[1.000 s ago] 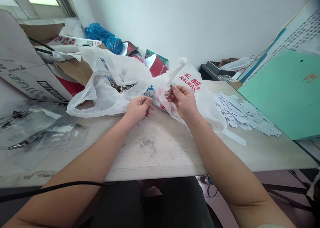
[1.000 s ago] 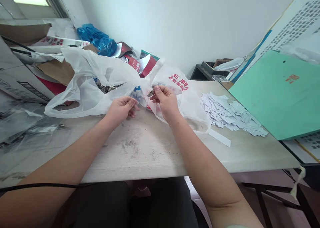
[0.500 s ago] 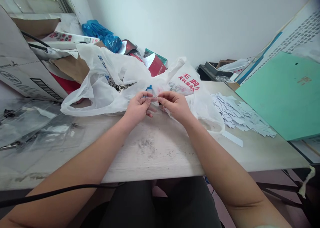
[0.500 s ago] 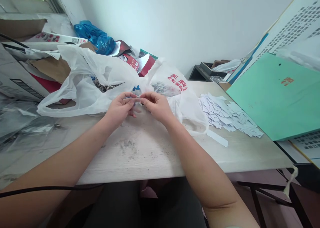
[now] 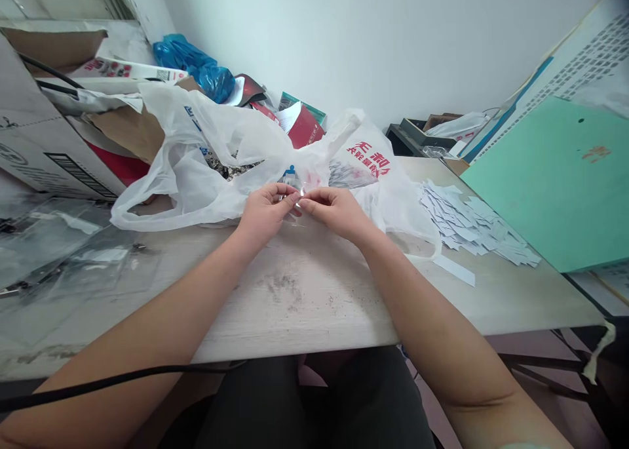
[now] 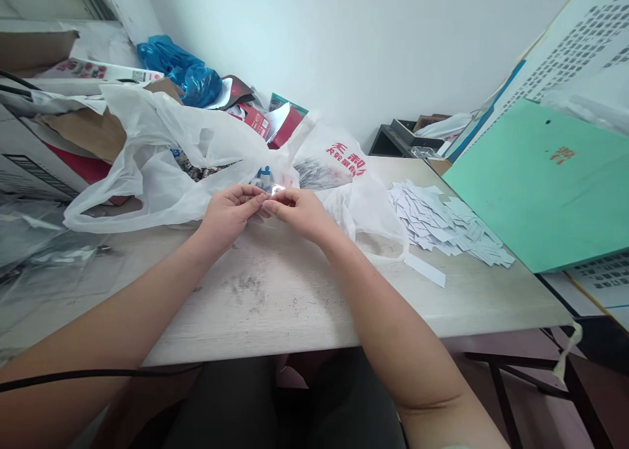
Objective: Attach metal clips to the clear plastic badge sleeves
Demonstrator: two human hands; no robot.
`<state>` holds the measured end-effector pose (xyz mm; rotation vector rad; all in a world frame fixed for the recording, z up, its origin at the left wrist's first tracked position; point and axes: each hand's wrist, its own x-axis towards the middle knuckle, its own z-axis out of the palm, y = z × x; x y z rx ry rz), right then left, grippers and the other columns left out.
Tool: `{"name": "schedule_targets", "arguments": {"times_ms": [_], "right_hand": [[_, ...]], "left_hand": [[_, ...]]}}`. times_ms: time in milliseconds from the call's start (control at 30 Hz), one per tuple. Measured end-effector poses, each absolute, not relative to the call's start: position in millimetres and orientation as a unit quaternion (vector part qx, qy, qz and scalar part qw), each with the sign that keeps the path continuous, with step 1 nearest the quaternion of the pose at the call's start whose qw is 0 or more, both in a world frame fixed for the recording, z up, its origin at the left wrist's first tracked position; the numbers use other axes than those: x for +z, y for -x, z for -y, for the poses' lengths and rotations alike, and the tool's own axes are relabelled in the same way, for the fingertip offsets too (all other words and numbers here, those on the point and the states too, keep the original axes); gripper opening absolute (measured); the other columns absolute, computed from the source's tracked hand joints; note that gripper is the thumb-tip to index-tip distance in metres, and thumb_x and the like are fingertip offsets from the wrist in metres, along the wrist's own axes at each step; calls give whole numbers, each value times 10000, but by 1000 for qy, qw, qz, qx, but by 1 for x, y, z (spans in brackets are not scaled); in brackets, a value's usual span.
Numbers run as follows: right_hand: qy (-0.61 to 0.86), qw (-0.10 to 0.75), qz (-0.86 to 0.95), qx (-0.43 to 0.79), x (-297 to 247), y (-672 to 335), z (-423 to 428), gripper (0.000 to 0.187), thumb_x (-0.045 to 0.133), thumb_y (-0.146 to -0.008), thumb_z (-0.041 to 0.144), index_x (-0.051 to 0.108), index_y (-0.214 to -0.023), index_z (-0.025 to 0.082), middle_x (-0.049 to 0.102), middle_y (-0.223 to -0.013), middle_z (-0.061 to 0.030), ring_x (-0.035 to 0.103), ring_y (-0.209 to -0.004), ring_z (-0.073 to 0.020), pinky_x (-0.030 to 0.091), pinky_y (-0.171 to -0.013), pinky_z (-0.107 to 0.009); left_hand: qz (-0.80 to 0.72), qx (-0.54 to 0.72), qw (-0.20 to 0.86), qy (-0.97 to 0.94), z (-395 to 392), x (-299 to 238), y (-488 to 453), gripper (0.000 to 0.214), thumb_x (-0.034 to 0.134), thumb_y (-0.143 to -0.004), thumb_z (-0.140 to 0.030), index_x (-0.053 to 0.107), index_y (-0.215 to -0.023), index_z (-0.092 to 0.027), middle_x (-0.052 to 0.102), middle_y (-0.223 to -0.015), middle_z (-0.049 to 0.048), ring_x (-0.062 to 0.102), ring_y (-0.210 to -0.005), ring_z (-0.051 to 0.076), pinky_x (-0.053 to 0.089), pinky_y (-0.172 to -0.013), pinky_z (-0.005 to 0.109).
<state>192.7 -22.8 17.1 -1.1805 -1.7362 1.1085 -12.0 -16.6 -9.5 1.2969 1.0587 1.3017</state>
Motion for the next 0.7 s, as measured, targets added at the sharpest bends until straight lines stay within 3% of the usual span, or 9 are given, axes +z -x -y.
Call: {"name": "schedule_targets", "arguments": {"times_ms": [300, 467, 700], "right_hand": [[465, 401, 672, 414, 14, -189, 20, 274, 817, -912, 485, 800, -898, 212, 763, -851, -21, 595, -767, -182, 455, -744, -357], [431, 398, 673, 450, 11, -191, 20, 295, 828, -915, 502, 812, -900, 208, 767, -837, -24, 575, -740, -168, 442, -723, -352], [431, 403, 629, 507, 15, -192, 22, 270, 884, -863, 416, 898, -1036, 209, 863, -996, -66, 670, -838, -186, 521, -785, -358]], "left_hand": [[-402, 551, 531, -503, 13, -8, 15, 388, 1004, -891, -483, 819, -997, -159, 850, -1034, 106, 789, -768, 197, 662, -684, 338], [-409, 508, 546, -525, 15, -10, 18, 545, 1055, -828, -593, 857, -1114, -174, 857, -999, 90, 808, -816, 218, 661, -749, 349], [-402, 535, 522, -529, 16, -9, 20, 540, 1073, -790, -641, 826, -926, -180, 850, -926, 96, 771, -792, 200, 626, -746, 336]]}}
